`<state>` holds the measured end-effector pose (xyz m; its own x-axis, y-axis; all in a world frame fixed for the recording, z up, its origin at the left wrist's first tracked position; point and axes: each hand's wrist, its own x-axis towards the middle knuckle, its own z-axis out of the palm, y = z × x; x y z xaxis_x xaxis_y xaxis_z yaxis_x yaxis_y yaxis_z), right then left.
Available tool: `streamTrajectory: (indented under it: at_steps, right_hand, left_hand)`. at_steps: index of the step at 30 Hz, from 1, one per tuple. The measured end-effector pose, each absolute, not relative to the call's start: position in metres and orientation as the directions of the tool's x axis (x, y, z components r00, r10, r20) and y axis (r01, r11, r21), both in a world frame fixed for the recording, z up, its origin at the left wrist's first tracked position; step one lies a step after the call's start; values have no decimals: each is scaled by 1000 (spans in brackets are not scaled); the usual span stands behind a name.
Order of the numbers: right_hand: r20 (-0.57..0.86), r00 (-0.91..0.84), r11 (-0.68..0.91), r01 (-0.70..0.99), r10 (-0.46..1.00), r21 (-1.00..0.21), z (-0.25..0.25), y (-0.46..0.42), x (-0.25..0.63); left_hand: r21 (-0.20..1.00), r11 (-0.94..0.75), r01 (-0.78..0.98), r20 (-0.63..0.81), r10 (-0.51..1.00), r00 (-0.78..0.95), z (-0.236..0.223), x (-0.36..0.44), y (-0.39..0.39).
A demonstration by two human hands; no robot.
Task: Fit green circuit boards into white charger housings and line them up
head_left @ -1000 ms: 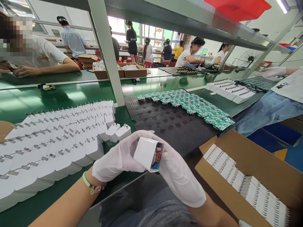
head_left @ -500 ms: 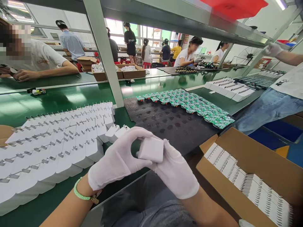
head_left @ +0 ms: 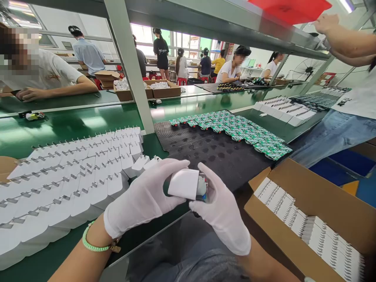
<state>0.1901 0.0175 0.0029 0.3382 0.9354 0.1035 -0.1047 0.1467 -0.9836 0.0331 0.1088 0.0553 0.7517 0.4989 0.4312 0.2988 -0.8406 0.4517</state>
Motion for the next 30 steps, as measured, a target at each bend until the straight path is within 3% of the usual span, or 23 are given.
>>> streamTrajectory:
  at_steps: [5,15,20,30]
  right_hand:
    - [174,302,123,182,937,-976,1,4,206]
    - [480,215,323,507,851,-799,21,-9,216]
    - [542,178,377,544,821,-749,17,-12,218]
    - [505,150,392,461,850,-796,18,-16,216]
  left_hand:
    - [510,-806,300,344,511,788,57,41,102]
    - [528,-793,303,322,517,793,54,39,103]
    - [535,-800,272,332,495,803,53,39,103]
    - [528,-795,298,329,515,792,59,39,102]
